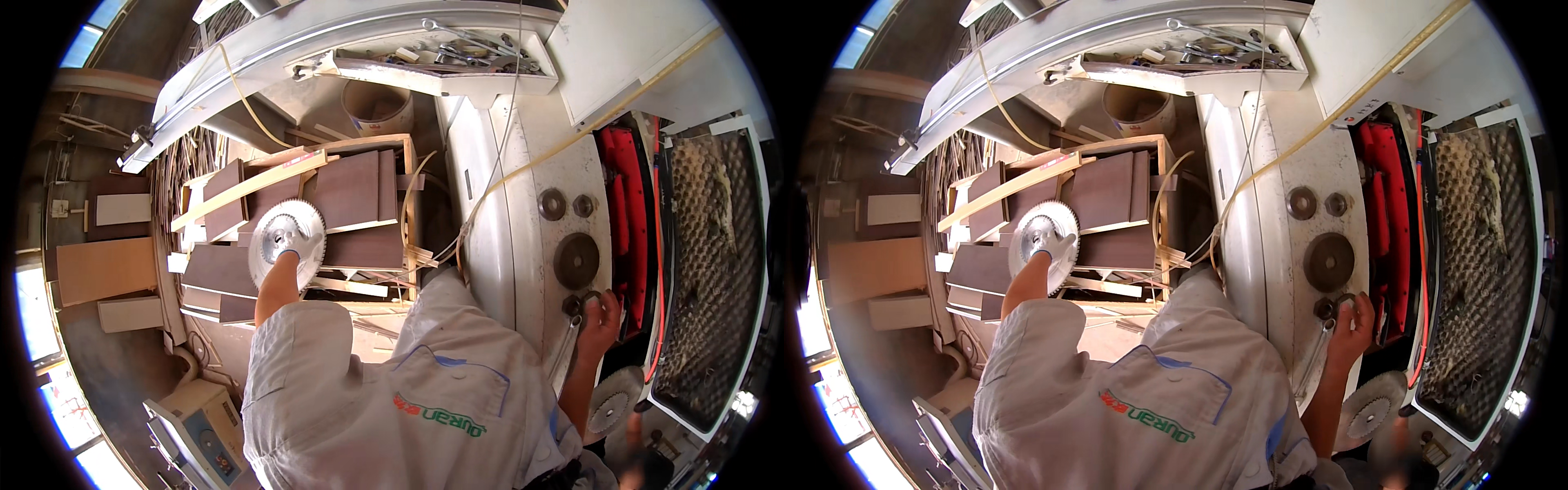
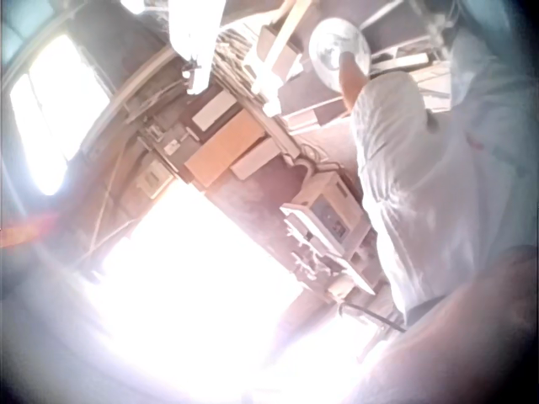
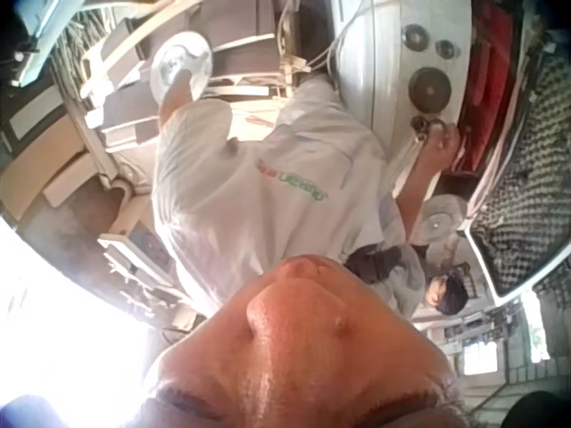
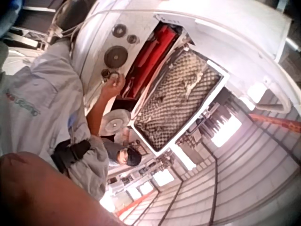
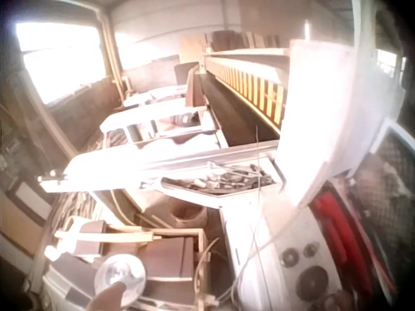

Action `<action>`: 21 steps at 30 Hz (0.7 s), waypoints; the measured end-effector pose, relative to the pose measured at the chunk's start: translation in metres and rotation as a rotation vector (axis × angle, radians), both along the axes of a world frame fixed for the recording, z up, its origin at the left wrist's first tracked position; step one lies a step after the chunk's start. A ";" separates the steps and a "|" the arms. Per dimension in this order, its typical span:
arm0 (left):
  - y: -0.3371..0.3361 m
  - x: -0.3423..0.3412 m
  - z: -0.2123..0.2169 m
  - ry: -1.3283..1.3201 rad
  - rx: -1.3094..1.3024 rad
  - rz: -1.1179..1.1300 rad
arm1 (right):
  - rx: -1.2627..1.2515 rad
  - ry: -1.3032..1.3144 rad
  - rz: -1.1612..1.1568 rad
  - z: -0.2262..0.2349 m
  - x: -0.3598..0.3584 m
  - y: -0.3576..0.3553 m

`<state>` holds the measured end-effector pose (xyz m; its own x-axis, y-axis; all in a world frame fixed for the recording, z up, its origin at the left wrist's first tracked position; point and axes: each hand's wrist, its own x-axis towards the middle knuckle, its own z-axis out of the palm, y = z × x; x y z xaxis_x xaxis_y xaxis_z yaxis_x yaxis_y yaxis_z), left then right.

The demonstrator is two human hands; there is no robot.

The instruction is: The person works on the internal components of a large machine, using a wrench to tighten bolts and adjusting various parts within a red housing. They also handle a large circular saw blade, positioning it near the machine's mechanism.

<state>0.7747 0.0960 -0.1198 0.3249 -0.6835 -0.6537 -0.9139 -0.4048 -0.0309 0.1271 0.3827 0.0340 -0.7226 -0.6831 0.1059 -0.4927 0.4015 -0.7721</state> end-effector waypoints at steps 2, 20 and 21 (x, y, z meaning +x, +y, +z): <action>-0.005 0.019 -0.030 0.043 -0.040 0.046 | -0.014 -0.002 -0.002 0.007 -0.001 -0.008; -0.112 0.070 -0.067 -0.149 0.058 -0.326 | -0.081 -0.035 -0.104 0.004 0.018 -0.031; -0.125 0.066 -0.088 -0.192 -0.023 -0.365 | -0.094 -0.034 -0.125 0.008 0.019 -0.025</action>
